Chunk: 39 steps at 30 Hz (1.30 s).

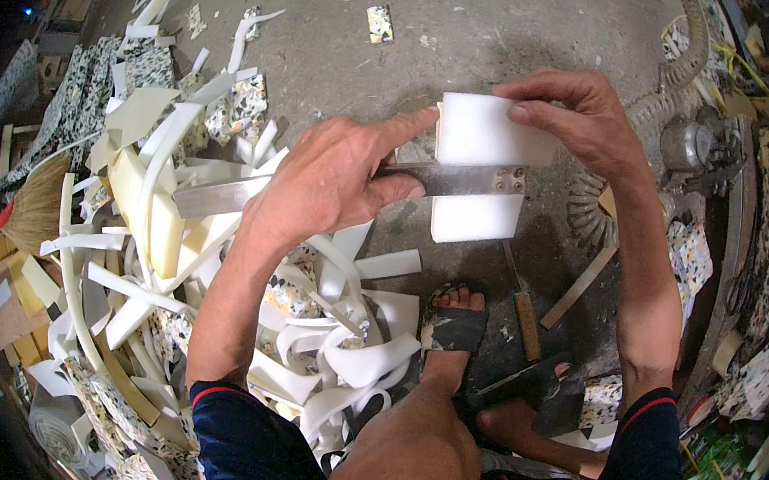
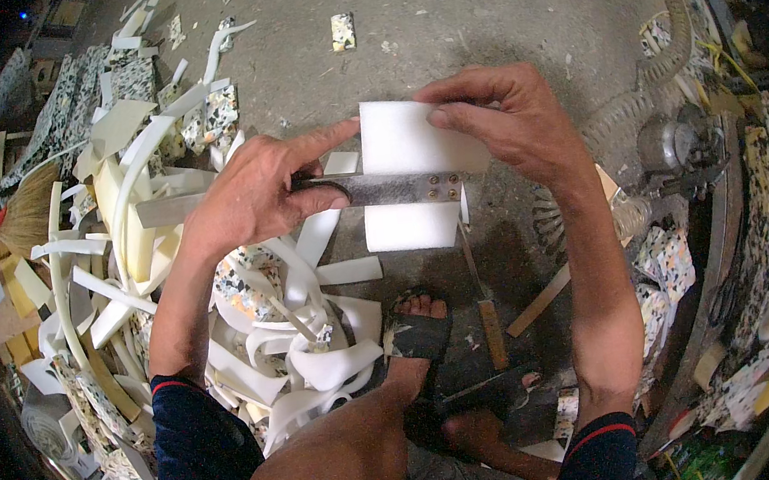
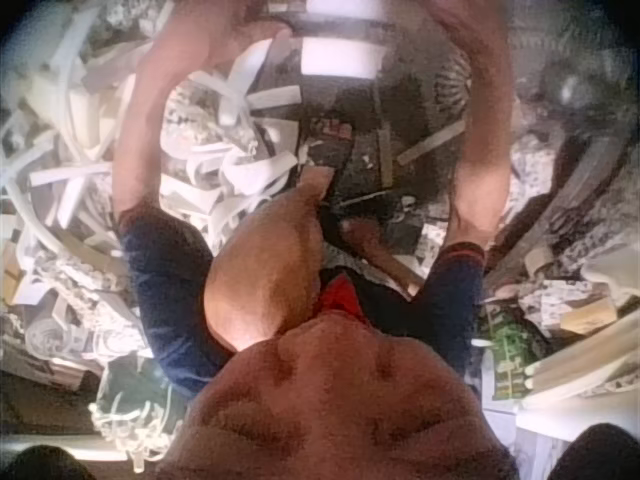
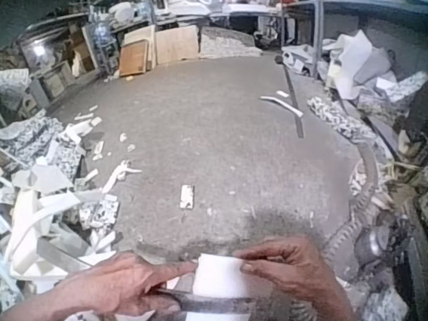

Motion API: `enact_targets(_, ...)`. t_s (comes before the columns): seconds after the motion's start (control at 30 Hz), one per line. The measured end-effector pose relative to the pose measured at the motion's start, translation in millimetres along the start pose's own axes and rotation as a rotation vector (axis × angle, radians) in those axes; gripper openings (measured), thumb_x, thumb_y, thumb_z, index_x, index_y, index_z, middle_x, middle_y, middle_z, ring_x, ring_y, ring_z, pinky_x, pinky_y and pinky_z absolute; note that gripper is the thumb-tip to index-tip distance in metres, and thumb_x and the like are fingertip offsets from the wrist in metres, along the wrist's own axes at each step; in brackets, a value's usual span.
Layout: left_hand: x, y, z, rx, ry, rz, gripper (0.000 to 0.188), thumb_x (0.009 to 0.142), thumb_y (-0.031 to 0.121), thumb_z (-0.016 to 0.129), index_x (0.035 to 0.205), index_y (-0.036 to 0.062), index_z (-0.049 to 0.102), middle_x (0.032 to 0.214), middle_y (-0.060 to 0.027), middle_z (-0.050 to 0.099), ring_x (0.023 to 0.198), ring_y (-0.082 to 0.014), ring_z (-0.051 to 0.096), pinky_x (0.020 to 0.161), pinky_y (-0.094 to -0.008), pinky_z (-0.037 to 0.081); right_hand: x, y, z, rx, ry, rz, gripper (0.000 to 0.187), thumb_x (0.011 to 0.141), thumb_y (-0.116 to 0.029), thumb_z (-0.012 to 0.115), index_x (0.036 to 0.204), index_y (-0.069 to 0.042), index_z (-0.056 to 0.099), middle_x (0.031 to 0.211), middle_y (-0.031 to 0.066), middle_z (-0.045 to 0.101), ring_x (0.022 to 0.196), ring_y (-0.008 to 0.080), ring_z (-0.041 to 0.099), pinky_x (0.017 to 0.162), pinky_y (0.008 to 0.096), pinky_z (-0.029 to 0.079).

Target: The person sits on the floor and assembles small composite blocks by marking, cutting, and gluing patterned and white foam pieces onto wooden boards. They use a pen, knife, and glue gun to join the pieces, then inspect the finished blocks.

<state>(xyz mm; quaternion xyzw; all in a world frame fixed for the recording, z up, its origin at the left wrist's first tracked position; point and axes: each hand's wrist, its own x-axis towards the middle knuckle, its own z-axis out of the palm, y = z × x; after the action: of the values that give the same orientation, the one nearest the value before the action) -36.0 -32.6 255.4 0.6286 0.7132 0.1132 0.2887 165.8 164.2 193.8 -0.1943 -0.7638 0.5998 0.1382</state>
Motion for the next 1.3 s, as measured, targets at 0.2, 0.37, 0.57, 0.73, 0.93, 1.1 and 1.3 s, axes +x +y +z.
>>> enact_targets(0.2,0,0,1,0.0,-0.005,-0.017,0.068,0.078,0.016,0.08,0.141,0.0101,0.056,0.079,-0.0178,0.071,0.075,-0.0339,0.072,0.071,-0.0448,0.055,0,1,1,0.027,-0.003,0.016,0.024,0.087,-0.014,0.073,0.107,-0.003,0.077,0.092,0.0059,0.076,0.084,0.012,0.067,0.078,0.0287,0.053)
enact_targets(0.37,1,0,2,-0.001,-0.004,-0.028,0.069,0.077,0.015,0.081,0.141,0.0107,0.056,0.079,-0.0163,0.072,0.075,-0.0319,0.072,0.071,-0.0442,0.056,-2,1,3,-0.047,0.018,-0.039,0.023,0.085,-0.012,0.072,0.105,-0.002,0.077,0.089,0.0062,0.074,0.083,0.0133,0.066,0.077,0.0301,0.052)
enact_targets(0.57,-1,-1,3,0.0,0.033,0.06,0.067,0.078,0.017,0.079,0.14,0.0092,0.056,0.078,-0.0184,0.07,0.075,-0.0374,0.069,0.07,-0.0461,0.054,-5,-1,3,-0.134,0.033,-0.108,0.022,0.084,-0.011,0.072,0.102,-0.001,0.077,0.088,0.0083,0.07,0.086,0.0177,0.066,0.081,0.0316,0.05)
enact_targets(0.73,-1,1,3,0.036,0.006,0.038,0.068,0.078,0.018,0.079,0.141,0.0081,0.054,0.075,-0.0197,0.068,0.074,-0.0373,0.069,0.069,-0.0464,0.054,-5,-1,5,-0.126,0.06,-0.088,0.022,0.082,-0.01,0.073,0.102,-0.001,0.077,0.09,0.0098,0.07,0.086,0.0194,0.066,0.081,0.0324,0.05)
enact_targets(0.93,-1,3,3,0.034,-0.011,0.019,0.07,0.078,0.018,0.08,0.142,0.0094,0.054,0.075,-0.0194,0.069,0.072,-0.0355,0.07,0.068,-0.0456,0.054,-6,0,8,-0.144,0.071,-0.077,0.021,0.081,-0.01,0.074,0.1,-0.002,0.077,0.09,0.0099,0.071,0.086,0.0201,0.067,0.081,0.0331,0.051)
enact_targets(1.1,0,3,4,0.054,-0.026,-0.006,0.075,0.077,0.019,0.082,0.145,0.0158,0.051,0.078,-0.018,0.07,0.075,-0.0386,0.07,0.067,-0.0461,0.052,-5,3,9,-0.208,0.082,-0.036,0.025,0.081,-0.018,0.075,0.1,-0.002,0.076,0.089,0.0103,0.07,0.086,0.0208,0.067,0.08,0.0338,0.051)
enact_targets(1.3,-4,3,9,-0.134,0.004,-0.088,0.072,0.082,0.02,0.079,0.144,0.0144,0.044,0.073,-0.0191,0.067,0.071,-0.0409,0.067,0.067,-0.047,0.052,-2,15,13,-0.128,0.146,-0.094,0.038,0.078,-0.027,0.078,0.107,-0.003,0.073,0.09,0.012,0.07,0.082,0.0213,0.066,0.071,0.0345,0.052)
